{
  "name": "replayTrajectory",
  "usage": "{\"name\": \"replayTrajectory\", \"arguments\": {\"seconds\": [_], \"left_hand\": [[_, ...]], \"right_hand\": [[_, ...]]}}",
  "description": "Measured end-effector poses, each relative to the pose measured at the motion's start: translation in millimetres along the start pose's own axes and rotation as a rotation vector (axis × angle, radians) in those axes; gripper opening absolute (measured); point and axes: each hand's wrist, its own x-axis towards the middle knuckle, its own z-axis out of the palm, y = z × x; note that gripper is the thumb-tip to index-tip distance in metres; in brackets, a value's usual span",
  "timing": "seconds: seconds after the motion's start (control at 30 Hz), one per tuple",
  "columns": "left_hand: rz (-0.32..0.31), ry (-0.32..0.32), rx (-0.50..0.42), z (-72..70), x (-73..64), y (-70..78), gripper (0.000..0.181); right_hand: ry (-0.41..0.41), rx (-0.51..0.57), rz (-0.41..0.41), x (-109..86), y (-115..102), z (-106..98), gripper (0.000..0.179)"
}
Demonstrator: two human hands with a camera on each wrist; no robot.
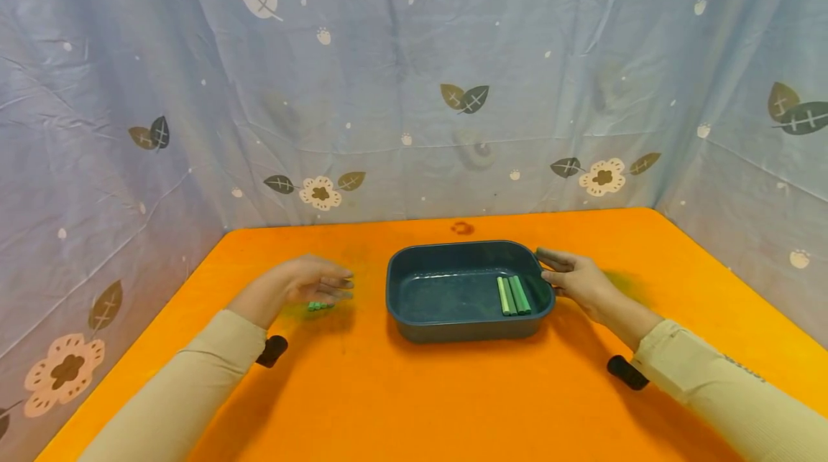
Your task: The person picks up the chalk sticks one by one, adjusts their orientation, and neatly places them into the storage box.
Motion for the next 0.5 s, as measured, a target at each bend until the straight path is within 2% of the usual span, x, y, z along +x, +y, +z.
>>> {"name": "replayTrajectory", "arguments": {"seconds": [0.1, 0.27, 0.5], "left_hand": [[-0.007, -0.02, 0.005, -6.9, -2.4, -5.4, 0.048], [-0.01, -0.019, 0.008, -20.4, -4.3, -16.1, 0.049], [-0.05, 0.03, -0.045, -34.0, -5.0, -33.0, 0.045]], "right_hand": [[-0.003, 0.003, 0.0, 0.1, 0, 0, 0.056], [-0.001, 0.007, 0.006, 0.3, -1, 1, 0.056], [-0.007, 0.001, 0.014, 0.2, 0, 3, 0.056]]}}
